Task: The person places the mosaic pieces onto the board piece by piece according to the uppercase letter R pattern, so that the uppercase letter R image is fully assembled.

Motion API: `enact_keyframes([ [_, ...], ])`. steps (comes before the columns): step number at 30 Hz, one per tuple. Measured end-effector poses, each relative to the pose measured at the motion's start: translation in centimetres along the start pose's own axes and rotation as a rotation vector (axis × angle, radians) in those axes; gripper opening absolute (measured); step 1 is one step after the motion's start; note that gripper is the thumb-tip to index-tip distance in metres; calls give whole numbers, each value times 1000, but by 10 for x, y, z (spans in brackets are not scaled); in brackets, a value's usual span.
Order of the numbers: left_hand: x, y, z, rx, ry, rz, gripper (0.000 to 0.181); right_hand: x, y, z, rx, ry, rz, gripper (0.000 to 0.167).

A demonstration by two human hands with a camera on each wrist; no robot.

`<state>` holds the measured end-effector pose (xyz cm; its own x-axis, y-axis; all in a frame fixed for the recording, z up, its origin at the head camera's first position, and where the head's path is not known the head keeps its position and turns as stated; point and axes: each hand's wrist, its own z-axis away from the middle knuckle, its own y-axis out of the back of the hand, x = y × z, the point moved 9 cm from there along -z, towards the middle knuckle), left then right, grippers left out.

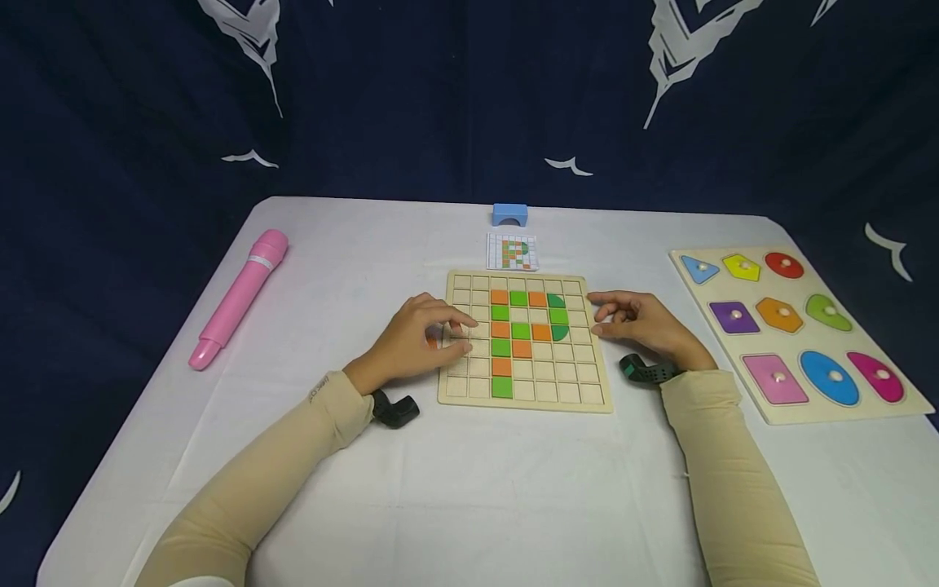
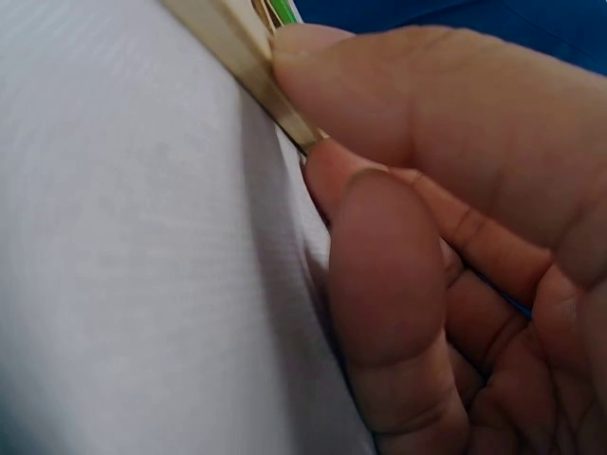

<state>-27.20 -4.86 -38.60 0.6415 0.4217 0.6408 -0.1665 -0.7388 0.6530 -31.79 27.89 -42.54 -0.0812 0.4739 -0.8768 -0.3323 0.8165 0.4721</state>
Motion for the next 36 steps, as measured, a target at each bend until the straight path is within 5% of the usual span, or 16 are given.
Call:
enact_keyframes([
  [6, -25, 24, 0, 73, 70, -10, 26, -1, 0, 1, 2, 7, -9, 61],
  [14, -50, 42, 5, 88, 152, -24, 25, -3, 0, 1, 8, 5, -8, 61],
  [19, -59, 39, 7, 35, 195, -14, 28, -3, 0, 1, 6, 3, -11, 62],
  [27, -65, 26, 10, -135, 210, 5, 32, 0, 0, 1, 5, -1, -8, 62],
  [36, -65, 24, 13, -228, 252, 32, 32, -3, 1, 2, 8, 4, 6, 60],
])
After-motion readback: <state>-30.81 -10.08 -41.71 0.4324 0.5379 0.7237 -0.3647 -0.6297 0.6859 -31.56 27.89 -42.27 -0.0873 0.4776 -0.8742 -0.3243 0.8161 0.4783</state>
